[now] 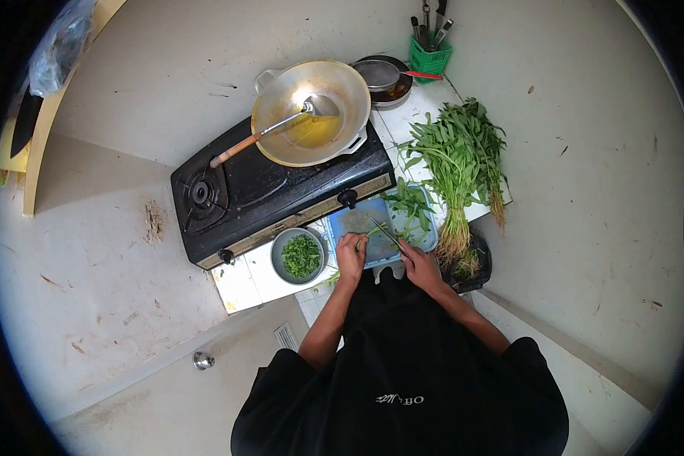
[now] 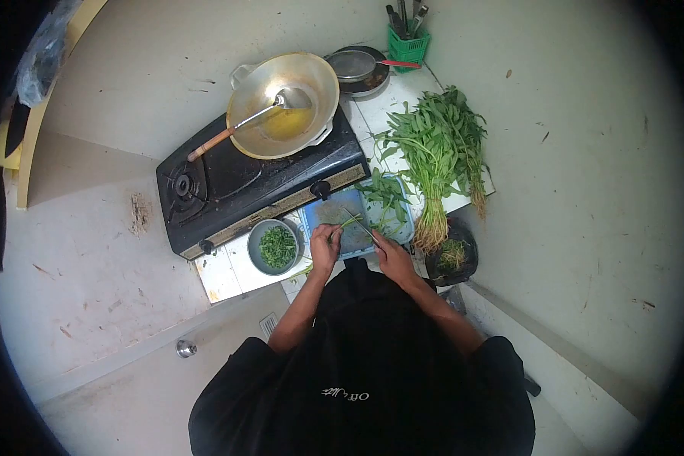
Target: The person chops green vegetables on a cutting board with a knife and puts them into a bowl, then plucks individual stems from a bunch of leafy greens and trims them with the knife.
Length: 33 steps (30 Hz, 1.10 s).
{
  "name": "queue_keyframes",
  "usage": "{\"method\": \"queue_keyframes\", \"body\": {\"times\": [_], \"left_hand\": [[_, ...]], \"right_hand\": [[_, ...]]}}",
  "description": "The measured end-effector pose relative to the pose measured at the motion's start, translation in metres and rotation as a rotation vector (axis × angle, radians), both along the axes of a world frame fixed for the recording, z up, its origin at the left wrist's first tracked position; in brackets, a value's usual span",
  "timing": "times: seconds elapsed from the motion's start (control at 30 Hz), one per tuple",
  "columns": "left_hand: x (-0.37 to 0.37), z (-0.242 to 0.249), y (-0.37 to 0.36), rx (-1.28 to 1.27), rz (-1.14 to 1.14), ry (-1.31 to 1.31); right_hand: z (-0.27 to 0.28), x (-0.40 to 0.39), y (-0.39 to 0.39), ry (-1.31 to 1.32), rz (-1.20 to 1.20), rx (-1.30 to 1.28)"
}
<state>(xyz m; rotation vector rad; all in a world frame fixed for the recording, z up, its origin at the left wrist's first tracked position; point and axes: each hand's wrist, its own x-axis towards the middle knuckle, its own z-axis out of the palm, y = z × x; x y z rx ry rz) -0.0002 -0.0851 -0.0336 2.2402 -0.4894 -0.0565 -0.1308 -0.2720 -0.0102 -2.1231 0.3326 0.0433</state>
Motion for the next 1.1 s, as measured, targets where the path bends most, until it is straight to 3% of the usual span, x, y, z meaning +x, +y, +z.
{"method": "queue_keyframes", "body": {"times": [0.3,0.43,0.93,1.1], "left_hand": [[-0.021,0.004,0.025,0.032,0.107,0.092],[-0.025,0.005,0.018,0.049,0.111,0.0],[0.007,-0.003,-0.003,0.006,0.088,-0.005],[0.006,-0.004,-0.004,-0.016,0.096,-0.017]], "right_hand": [[-0.007,-0.001,0.0,-0.009,0.004,-0.055],[-0.009,-0.003,0.0,-0.057,-0.003,-0.05],[0.012,0.004,0.019,-0.103,0.035,0.155],[0.005,0.006,0.026,-0.052,0.015,0.021]]}}
